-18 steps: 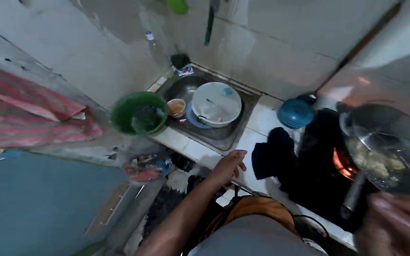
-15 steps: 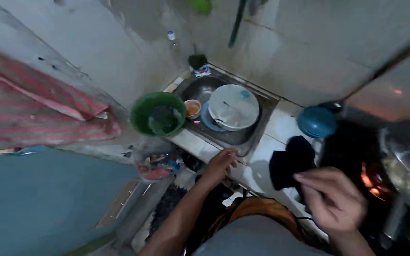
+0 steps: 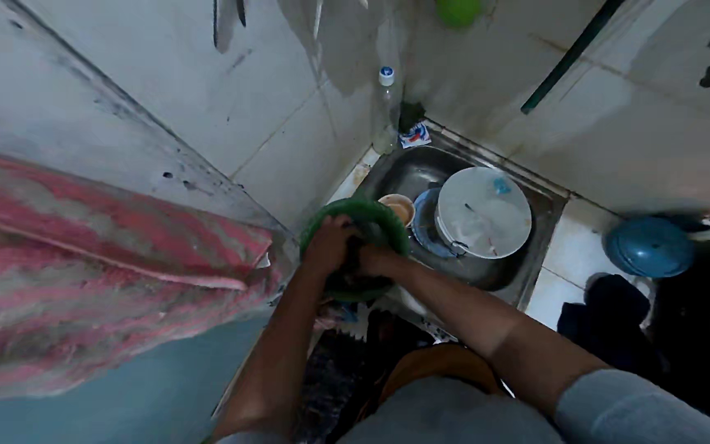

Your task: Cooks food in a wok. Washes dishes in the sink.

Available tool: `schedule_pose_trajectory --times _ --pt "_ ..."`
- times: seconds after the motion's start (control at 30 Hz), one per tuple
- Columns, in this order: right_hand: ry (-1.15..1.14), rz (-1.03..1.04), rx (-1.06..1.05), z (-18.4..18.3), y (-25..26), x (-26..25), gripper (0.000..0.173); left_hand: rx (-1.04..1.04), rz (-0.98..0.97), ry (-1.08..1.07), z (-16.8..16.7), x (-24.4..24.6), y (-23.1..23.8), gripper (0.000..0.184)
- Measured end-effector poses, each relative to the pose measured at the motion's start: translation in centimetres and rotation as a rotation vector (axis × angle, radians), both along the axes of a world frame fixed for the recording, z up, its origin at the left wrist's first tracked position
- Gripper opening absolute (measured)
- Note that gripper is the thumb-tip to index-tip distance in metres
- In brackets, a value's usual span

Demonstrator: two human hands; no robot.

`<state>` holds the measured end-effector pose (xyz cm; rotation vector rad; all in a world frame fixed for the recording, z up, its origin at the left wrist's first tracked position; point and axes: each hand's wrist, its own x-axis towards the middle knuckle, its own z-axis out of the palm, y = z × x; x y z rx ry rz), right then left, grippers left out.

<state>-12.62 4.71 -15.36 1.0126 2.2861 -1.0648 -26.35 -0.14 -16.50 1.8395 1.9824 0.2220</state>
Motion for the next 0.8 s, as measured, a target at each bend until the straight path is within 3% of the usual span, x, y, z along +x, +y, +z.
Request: schedule_pose_trajectory --times 0.1,0.2,0.23,0.33,0.47,0.57,0.63,0.67,0.8 --pt "-0.060 -0.048 0.167 0.2 -0.7 -0.8 0.047 -0.017 0.044 -0.029 0.4 -0.3 -0.5 0.033" --pt "0.039 0.111 0.060 -1.2 -0.3 -0.1 0.075 0.023 0.067 -0.030 0.2 -0.3 -0.6 0.030" --pt "0.052 0.155 0.012 -1.7 0.1 0.0 0.077 0.044 0.060 -0.018 0.0 -0.4 -0.5 0.028" --pt "0.058 0.083 -0.032 -1.6 0.8 0.0 0.050 0.089 0.034 -0.031 -0.3 -0.5 -0.8 0.026" --pt "0.133 -0.135 0.076 -1.0 0.7 -0.3 0.045 0.098 0.043 -0.037 -0.2 -0.8 -0.7 0.025" --pt "0.197 0.145 -0.001 -2.3 0.8 0.2 0.067 0.085 0.073 -0.046 0.2 -0.9 -0.6 0.026" --pt "0.214 0.197 -0.061 -1.7 0.7 0.7 0.048 0.094 0.067 -0.032 0.0 -0.6 -0.8 0.025" --pt "0.226 0.138 -0.069 -0.8 0.9 1.0 0.036 0.099 0.063 -0.025 0.0 -0.5 -0.8 0.025" --pt "0.353 -0.253 -0.143 4.8 3.8 4.5 0.054 0.113 0.044 -0.008 -0.4 -0.7 -0.8 0.029"
